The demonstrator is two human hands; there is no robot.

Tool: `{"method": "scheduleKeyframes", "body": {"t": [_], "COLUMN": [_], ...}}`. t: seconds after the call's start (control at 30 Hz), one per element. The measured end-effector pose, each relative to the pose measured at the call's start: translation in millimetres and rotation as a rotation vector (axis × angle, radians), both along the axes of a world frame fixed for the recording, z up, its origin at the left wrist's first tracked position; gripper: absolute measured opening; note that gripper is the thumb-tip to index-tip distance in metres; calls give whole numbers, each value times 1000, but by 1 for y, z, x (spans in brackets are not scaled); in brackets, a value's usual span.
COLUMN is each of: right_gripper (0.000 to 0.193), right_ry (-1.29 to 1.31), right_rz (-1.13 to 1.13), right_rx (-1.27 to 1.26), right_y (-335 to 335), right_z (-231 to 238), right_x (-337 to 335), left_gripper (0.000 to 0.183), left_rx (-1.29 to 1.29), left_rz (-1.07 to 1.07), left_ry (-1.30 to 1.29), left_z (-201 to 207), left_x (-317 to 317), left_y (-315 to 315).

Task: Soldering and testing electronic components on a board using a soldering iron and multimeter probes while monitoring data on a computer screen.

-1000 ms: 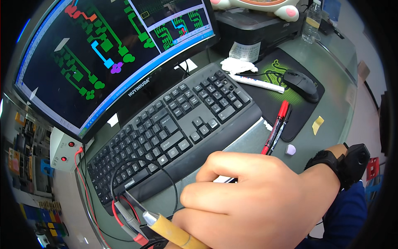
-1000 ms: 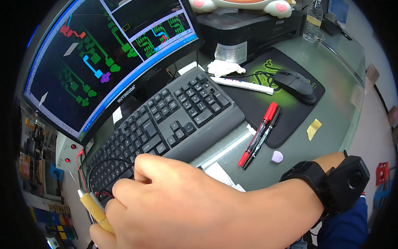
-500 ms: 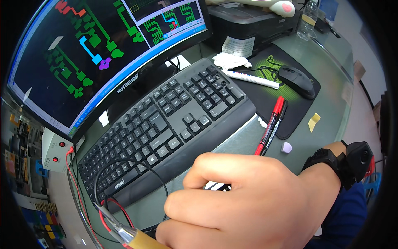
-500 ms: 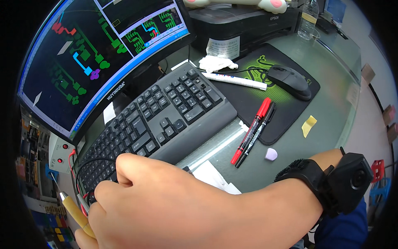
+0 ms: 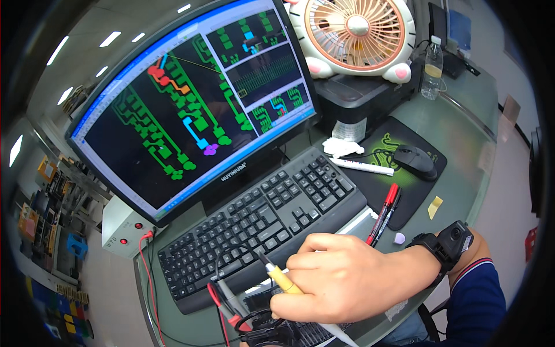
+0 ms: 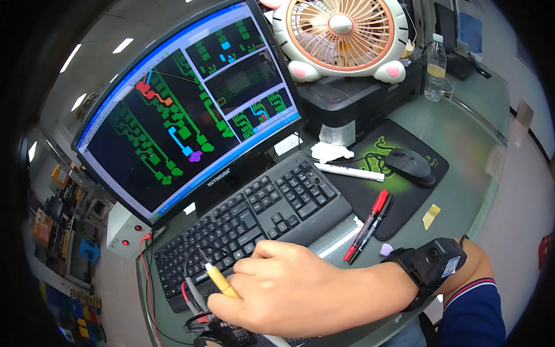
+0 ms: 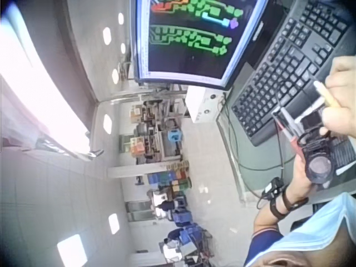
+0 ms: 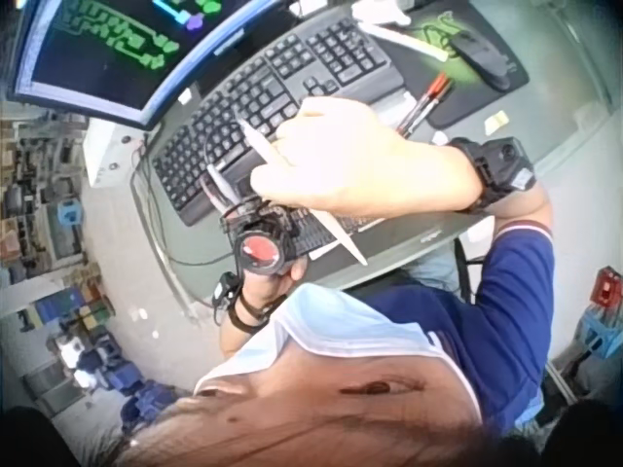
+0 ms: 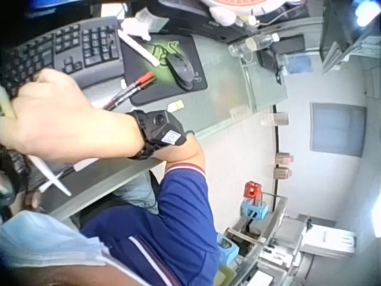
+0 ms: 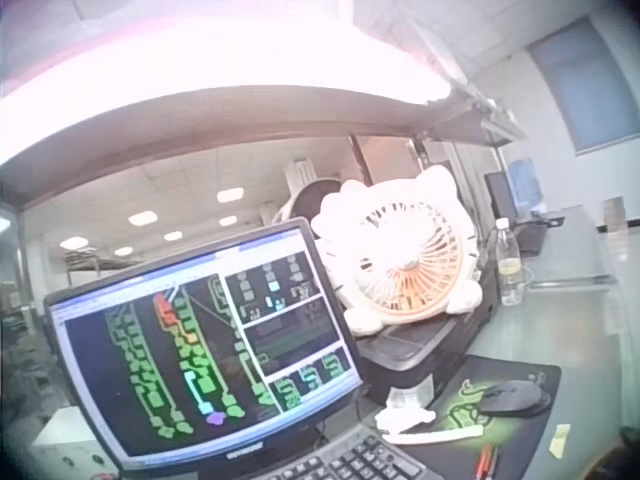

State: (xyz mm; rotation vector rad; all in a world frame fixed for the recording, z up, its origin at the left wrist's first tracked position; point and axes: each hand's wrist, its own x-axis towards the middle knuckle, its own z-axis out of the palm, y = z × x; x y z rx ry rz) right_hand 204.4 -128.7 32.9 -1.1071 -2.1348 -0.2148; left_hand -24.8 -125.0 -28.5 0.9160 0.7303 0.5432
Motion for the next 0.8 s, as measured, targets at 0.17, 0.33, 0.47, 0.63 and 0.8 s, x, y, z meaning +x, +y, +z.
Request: {"method": "scheduleKeyframes", "body": {"t": [0.17, 0.33, 0.47, 0.63, 0.8], "right_gripper": [10, 11, 12, 10, 11], "right_ry": [-1, -1, 15, 60, 84], "right_rz": [10, 17, 16, 24, 13], "right_rx": [4, 2, 18, 8, 62], "right_y": [-2, -2, 0, 3, 1], "right_z": [3, 3, 0, 0, 2], "right_x": [-1, -1, 0, 0, -3], "left_gripper": [35, 34, 37, 58, 50], "left_rx": [-43, -93, -121, -14, 103], "left_rz": [-55, -10, 11, -89, -3], "left_ry": [-124, -206, -179, -31, 43], "left_z": [8, 6, 7, -1, -12], "left_x": [-1, -1, 1, 1, -1], "left_y": [0, -1, 0, 7, 2]}}
